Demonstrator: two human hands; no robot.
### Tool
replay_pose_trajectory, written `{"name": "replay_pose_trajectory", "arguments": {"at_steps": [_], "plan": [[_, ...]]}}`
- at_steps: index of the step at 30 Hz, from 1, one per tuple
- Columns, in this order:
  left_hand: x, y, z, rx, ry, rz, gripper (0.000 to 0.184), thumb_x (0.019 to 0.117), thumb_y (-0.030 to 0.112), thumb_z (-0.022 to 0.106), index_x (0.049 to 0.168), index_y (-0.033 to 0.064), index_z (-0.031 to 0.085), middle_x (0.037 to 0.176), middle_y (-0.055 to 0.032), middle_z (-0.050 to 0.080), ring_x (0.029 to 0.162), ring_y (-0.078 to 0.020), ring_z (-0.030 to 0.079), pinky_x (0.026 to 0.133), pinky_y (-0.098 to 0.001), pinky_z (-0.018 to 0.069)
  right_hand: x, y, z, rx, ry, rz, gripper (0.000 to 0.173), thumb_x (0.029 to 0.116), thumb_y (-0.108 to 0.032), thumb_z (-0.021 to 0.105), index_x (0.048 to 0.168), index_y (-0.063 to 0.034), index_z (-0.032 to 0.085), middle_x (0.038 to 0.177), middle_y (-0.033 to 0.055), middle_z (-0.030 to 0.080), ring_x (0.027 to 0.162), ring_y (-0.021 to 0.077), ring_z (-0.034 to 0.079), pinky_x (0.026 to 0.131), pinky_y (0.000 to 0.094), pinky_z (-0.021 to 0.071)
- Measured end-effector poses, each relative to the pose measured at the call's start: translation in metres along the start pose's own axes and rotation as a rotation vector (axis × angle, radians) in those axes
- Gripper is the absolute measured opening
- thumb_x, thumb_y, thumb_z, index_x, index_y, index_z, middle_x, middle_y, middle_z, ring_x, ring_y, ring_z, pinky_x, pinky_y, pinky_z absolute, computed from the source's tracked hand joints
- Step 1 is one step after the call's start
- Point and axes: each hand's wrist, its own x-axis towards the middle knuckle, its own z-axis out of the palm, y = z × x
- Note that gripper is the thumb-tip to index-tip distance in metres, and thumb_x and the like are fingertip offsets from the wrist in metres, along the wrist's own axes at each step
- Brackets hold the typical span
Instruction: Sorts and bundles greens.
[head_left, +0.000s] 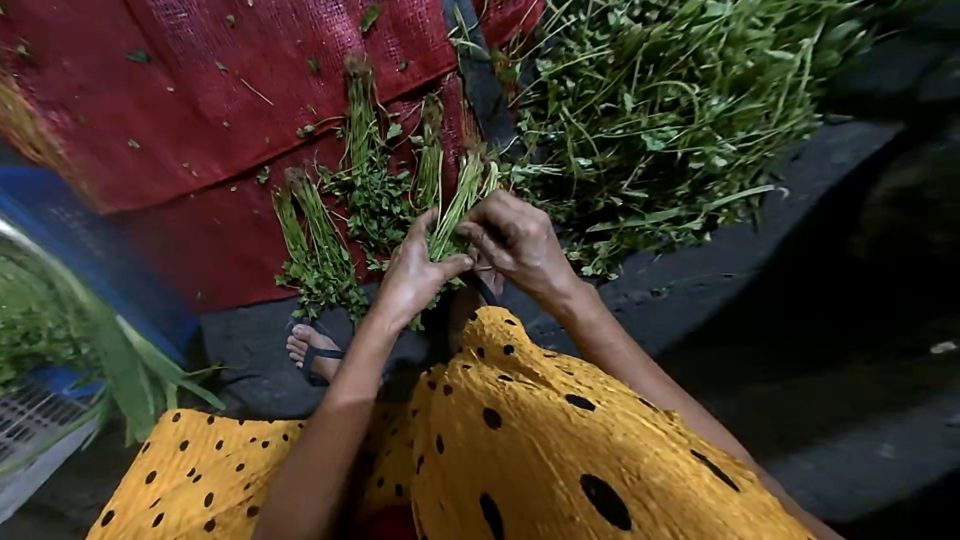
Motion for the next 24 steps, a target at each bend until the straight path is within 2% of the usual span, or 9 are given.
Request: {"name": "replay_pose_trajectory", "arguments": {"at_steps": [2, 5, 7, 9, 12, 15, 17, 22, 24], "plan": [[0.001, -0.002, -0.001, -0.014, 0.000, -0.032, 0.076, 0.0880, 0.016, 0.082, 0.153, 0.0180, 0.041, 0.128, -0.0193, 0.065, 0.101, -0.0336, 0.067, 0.081, -0.0504, 0.0570, 0.002, 0.001, -0.005, 0.112, 0.014, 0.115, 0.020, 0.1054, -0.017, 0.055, 0.107, -0.0003, 0.066, 0.099, 0.0107, 0.063, 0.080, 0.0141, 0.062, 0.071, 0.0297, 0.0553], [0.003, -0.011, -0.004, -0.078, -0.043, -0.049, 0.075, 0.0878, 0.014, 0.081, 0.152, 0.0183, 0.044, 0.126, -0.0170, 0.066, 0.101, -0.0319, 0.068, 0.081, -0.0487, 0.0580, 0.008, 0.009, -0.008, 0.470, 0.132, 0.344, 0.024, 0.1078, -0.024, 0.049, 0.111, -0.0033, 0.061, 0.085, 0.0001, 0.060, 0.065, 0.0057, 0.057, 0.059, 0.0244, 0.0514], [0.005, -0.013, -0.003, -0.117, -0.061, -0.066, 0.074, 0.0876, 0.015, 0.081, 0.152, 0.0186, 0.045, 0.127, -0.0157, 0.066, 0.099, -0.0300, 0.068, 0.080, -0.0465, 0.0584, 0.010, 0.012, -0.015, 0.633, 0.200, 0.433, 0.021, 0.1079, -0.026, 0.047, 0.113, -0.0089, 0.059, 0.087, -0.0025, 0.063, 0.062, 0.0057, 0.059, 0.054, 0.0235, 0.0527], [0.005, -0.014, -0.002, -0.148, -0.068, -0.065, 0.079, 0.0858, 0.012, 0.082, 0.153, 0.0191, 0.042, 0.130, -0.0160, 0.064, 0.101, -0.0298, 0.067, 0.081, -0.0463, 0.0584, 0.007, 0.011, -0.019, 0.618, 0.166, 0.392, 0.021, 0.1051, -0.020, 0.053, 0.118, -0.0056, 0.061, 0.097, 0.0009, 0.067, 0.067, 0.0070, 0.061, 0.057, 0.0243, 0.0537], [0.004, -0.013, -0.004, -0.148, -0.092, -0.025, 0.089, 0.0843, 0.010, 0.082, 0.158, 0.0225, 0.034, 0.138, -0.0163, 0.060, 0.107, -0.0314, 0.066, 0.084, -0.0484, 0.0586, -0.001, 0.000, -0.016, 0.381, -0.065, 0.224, 0.024, 0.0976, -0.009, 0.064, 0.120, -0.0024, 0.066, 0.105, 0.0080, 0.069, 0.076, 0.0121, 0.066, 0.065, 0.0279, 0.0583], [0.003, -0.007, -0.006, -0.072, -0.085, 0.007, 0.100, 0.0828, 0.008, 0.083, 0.161, 0.0284, 0.025, 0.138, -0.0193, 0.060, 0.105, -0.0367, 0.067, 0.082, -0.0531, 0.0579, -0.002, 0.001, -0.005, 0.115, -0.150, 0.071, 0.018, 0.0929, -0.010, 0.072, 0.111, -0.0084, 0.076, 0.105, 0.0096, 0.067, 0.077, 0.0151, 0.064, 0.067, 0.0328, 0.0574], [0.008, -0.007, -0.005, -0.027, -0.079, 0.024, 0.099, 0.0854, 0.011, 0.083, 0.163, 0.0255, 0.021, 0.139, -0.0215, 0.059, 0.110, -0.0377, 0.066, 0.088, -0.0556, 0.0568, 0.001, 0.005, -0.002, 0.086, -0.135, 0.001, 0.012, 0.0910, -0.010, 0.074, 0.103, -0.0098, 0.078, 0.103, 0.0098, 0.066, 0.078, 0.0149, 0.064, 0.069, 0.0317, 0.0574], [0.011, -0.011, -0.007, -0.069, -0.094, 0.028, 0.098, 0.0848, 0.014, 0.083, 0.162, 0.0248, 0.024, 0.144, -0.0193, 0.056, 0.116, -0.0361, 0.064, 0.092, -0.0541, 0.0557, 0.010, 0.016, -0.002, 0.109, -0.158, -0.044, 0.015, 0.1020, -0.012, 0.058, 0.106, -0.0005, 0.068, 0.106, 0.0131, 0.065, 0.091, 0.0193, 0.067, 0.080, 0.0363, 0.0588], [0.013, -0.015, -0.007, -0.132, -0.111, 0.010, 0.093, 0.0873, 0.012, 0.081, 0.161, 0.0211, 0.025, 0.141, -0.0188, 0.058, 0.114, -0.0321, 0.066, 0.092, -0.0495, 0.0573, 0.011, 0.018, -0.005, 0.256, -0.082, 0.107, 0.024, 0.1054, -0.014, 0.049, 0.112, 0.0047, 0.062, 0.100, 0.0119, 0.065, 0.080, 0.0148, 0.064, 0.072, 0.0326, 0.0569]]}}
